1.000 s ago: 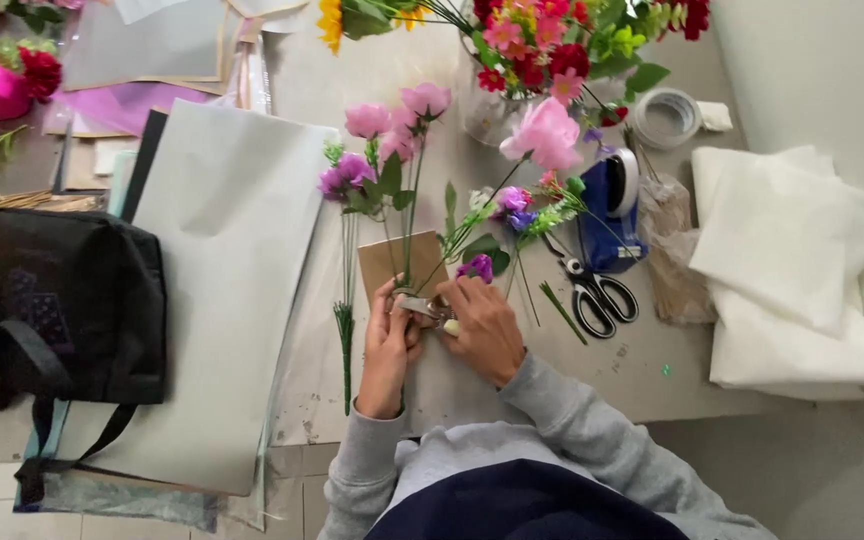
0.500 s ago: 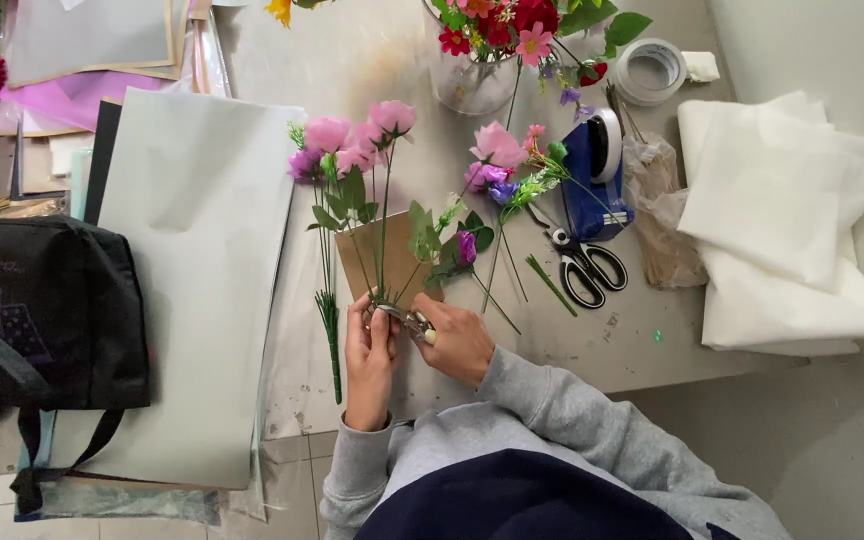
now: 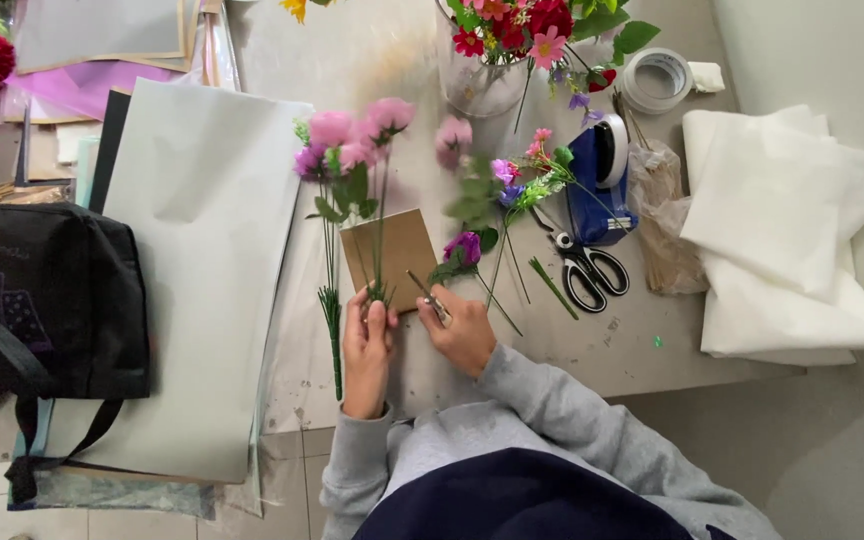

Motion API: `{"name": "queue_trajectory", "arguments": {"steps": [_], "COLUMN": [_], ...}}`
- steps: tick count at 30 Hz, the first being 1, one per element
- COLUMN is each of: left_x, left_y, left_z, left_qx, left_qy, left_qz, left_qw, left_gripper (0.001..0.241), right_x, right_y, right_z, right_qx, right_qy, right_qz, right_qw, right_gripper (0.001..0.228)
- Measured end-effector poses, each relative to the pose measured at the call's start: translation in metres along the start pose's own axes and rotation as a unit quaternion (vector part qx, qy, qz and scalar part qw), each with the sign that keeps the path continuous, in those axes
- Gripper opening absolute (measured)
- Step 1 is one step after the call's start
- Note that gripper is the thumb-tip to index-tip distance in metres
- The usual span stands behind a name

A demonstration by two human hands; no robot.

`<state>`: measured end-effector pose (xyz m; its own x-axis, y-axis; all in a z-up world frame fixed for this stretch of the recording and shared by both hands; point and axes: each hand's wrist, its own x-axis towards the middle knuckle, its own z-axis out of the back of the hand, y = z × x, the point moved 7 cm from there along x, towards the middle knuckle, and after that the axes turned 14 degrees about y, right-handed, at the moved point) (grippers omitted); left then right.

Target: The person arranges artificial flowers on a table, using pruning shears to trim the stems of various flowers including sunflowers, pink roses, and purple blooms. They repeatedly cut the stems and place the flowers into a vase, adjusting the arrangement throughout the process.

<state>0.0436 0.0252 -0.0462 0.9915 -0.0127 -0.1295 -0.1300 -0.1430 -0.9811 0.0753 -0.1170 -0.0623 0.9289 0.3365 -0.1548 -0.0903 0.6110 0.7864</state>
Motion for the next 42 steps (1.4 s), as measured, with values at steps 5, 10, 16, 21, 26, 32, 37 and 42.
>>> {"name": "queue_trajectory", "arguments": {"steps": [5, 10, 16, 21, 26, 32, 37, 42], "left_x": [-0.008, -0.022, -0.045, -0.049, -0.034, -0.030, -0.005, 0.044], "left_y": [-0.025, -0.042, -0.043, -0.030, 0.022, -0.008, -0.055, -0.104], "left_z": [0.023, 0.048, 0.073, 0.092, 0.100, 0.063, 0.031, -0.001], "left_qx": [0.062, 0.235, 0.243, 0.185, 0.310, 0.494, 0.449, 0.422], "left_qy": [-0.080, -0.162, -0.219, -0.220, -0.208, -0.317, -0.283, -0.167], "left_qz": [0.022, 0.055, 0.039, -0.009, 0.161, -0.008, -0.115, -0.209], "left_qw": [0.995, 0.957, 0.944, 0.958, 0.913, 0.809, 0.840, 0.866], "left_gripper": [0.031, 0.044, 0.044, 0.037, 0.059, 0.064, 0.047, 0.032], "right_x": [-0.009, -0.033, -0.073, -0.103, -0.102, -0.080, -0.070, -0.065], "right_y": [0.042, 0.023, -0.061, -0.082, -0.105, -0.111, -0.098, -0.089], "right_z": [0.042, 0.063, 0.089, 0.114, 0.111, 0.085, 0.079, 0.091], "right_qx": [0.175, 0.161, -0.065, -0.071, -0.104, -0.166, -0.201, -0.212], "right_qy": [0.125, 0.186, 0.159, 0.028, -0.094, -0.167, -0.143, -0.138], "right_qz": [-0.040, -0.056, -0.170, -0.251, -0.242, -0.090, -0.093, -0.094], "right_qw": [0.976, 0.968, 0.970, 0.965, 0.960, 0.968, 0.965, 0.963], "right_gripper": [0.036, 0.028, 0.043, 0.050, 0.050, 0.050, 0.056, 0.053]}}
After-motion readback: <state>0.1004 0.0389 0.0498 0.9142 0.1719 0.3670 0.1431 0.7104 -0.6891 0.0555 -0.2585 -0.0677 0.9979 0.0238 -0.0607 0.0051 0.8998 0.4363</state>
